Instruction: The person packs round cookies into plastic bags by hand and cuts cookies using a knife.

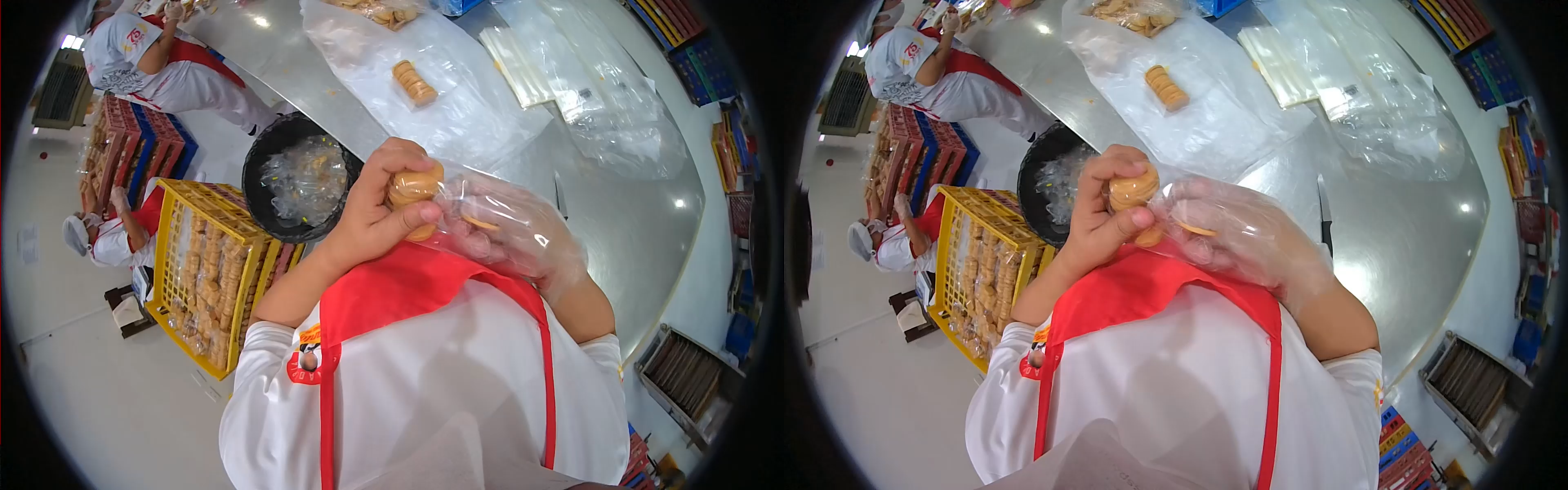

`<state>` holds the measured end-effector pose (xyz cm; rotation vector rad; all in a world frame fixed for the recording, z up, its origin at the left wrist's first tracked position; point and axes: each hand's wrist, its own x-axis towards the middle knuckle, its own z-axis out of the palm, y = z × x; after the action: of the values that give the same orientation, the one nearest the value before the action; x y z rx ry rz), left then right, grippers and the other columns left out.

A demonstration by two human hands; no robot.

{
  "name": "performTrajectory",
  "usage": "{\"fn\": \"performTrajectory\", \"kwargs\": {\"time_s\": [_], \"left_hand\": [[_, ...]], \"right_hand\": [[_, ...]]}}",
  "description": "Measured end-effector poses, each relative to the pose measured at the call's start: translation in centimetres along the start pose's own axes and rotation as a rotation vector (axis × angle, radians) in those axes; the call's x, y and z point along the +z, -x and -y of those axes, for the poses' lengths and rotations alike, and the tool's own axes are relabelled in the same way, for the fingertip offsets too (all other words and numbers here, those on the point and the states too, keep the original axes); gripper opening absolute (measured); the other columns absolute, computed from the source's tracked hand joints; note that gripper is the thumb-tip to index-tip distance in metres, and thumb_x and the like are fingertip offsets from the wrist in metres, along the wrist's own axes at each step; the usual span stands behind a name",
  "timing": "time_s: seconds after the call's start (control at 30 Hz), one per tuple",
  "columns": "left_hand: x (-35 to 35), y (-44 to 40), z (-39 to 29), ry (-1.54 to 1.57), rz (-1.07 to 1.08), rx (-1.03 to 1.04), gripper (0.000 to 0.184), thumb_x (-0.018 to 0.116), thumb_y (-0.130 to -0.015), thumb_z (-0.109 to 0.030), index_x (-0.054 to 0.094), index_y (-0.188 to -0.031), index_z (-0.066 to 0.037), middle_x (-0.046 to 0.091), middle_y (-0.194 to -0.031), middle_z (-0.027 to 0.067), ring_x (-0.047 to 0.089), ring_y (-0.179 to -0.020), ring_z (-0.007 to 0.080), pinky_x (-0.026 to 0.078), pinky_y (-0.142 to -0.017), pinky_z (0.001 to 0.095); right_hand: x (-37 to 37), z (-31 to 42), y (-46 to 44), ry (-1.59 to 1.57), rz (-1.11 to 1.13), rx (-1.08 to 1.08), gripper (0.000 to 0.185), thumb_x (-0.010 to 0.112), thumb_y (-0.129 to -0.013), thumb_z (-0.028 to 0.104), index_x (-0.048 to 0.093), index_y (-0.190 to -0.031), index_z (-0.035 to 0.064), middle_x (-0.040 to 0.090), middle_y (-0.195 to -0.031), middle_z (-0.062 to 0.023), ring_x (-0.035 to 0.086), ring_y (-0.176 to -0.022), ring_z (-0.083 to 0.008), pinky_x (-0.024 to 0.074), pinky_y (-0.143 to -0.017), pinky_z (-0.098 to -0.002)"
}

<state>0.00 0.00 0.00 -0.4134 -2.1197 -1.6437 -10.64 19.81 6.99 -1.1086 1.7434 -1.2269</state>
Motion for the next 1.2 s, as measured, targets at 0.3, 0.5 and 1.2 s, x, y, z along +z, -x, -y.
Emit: {"fn": "performTrajectory", "kwargs": {"time_s": [0.3,0.5,1.2], "left_hand": [[0.6,0.3,-2.4,0.603,-0.217,-0.511,0.030,0.056,-0.100,-0.021,0.042,-0.123,-0.007,0.050,-0.110,0.0042,0.048,-0.101,0.0092,0.041,-0.088,0.0255],[0.3,0.4,-2.9,0.531,-0.228,-0.560,0.028,0.047,-0.104,-0.029,0.044,-0.120,-0.006,0.050,-0.108,0.0034,0.046,-0.098,0.0082,0.040,-0.087,0.0245],[-3.9,-0.4,-3.8,-0.138,0.260,-0.229,0.101,0.091,-0.062,-0.030,0.039,-0.143,0.000,0.049,-0.128,0.0173,0.047,-0.122,0.0304,0.036,-0.105,0.0380]], "right_hand": [[1.0,1.3,1.3,-0.587,-0.019,0.240,0.044,0.052,-0.097,0.004,0.051,-0.141,0.0015,0.053,-0.086,0.0029,0.047,-0.076,-0.0066,0.0423,-0.070,-0.0206],[1.2,1.2,1.5,-0.538,-0.031,0.226,0.044,0.053,-0.099,0.006,0.050,-0.143,0.0027,0.054,-0.086,0.0019,0.046,-0.076,-0.0064,0.0423,-0.070,-0.0206],[0.1,-0.6,1.6,-0.598,0.055,0.297,0.027,0.068,-0.090,0.015,0.064,-0.113,0.0010,0.063,-0.099,-0.0042,0.061,-0.091,-0.0134,0.0506,-0.077,-0.0257]]}}
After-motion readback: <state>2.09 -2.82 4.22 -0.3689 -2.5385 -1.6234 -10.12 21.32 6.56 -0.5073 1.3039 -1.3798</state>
